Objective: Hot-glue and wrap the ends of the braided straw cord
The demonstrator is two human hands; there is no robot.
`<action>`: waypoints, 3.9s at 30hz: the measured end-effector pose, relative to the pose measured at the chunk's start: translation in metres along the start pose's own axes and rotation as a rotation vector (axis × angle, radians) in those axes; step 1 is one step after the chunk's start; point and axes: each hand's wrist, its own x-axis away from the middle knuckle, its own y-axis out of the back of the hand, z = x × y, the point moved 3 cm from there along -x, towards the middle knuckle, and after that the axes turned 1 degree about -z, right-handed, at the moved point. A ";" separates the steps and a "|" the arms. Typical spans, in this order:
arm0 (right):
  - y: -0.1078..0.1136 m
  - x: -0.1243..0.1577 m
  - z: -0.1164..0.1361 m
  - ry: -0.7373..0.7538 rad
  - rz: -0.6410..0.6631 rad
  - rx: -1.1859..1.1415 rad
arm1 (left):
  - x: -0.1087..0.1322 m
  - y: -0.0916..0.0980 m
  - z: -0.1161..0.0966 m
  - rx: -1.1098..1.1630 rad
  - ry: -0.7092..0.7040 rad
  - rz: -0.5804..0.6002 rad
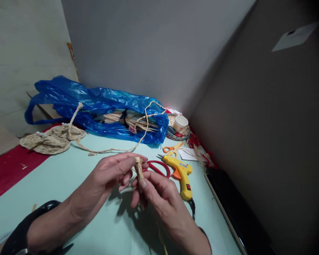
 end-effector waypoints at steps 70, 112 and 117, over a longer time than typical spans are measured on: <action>0.016 0.015 0.024 0.247 -0.312 0.321 | 0.029 -0.015 -0.010 -0.969 -0.905 -0.222; 0.023 0.018 0.035 0.413 -0.465 0.489 | 0.012 0.000 0.016 -0.092 0.091 0.072; 0.028 0.014 0.034 0.314 -0.494 0.487 | 0.015 -0.010 0.010 -0.071 0.145 0.068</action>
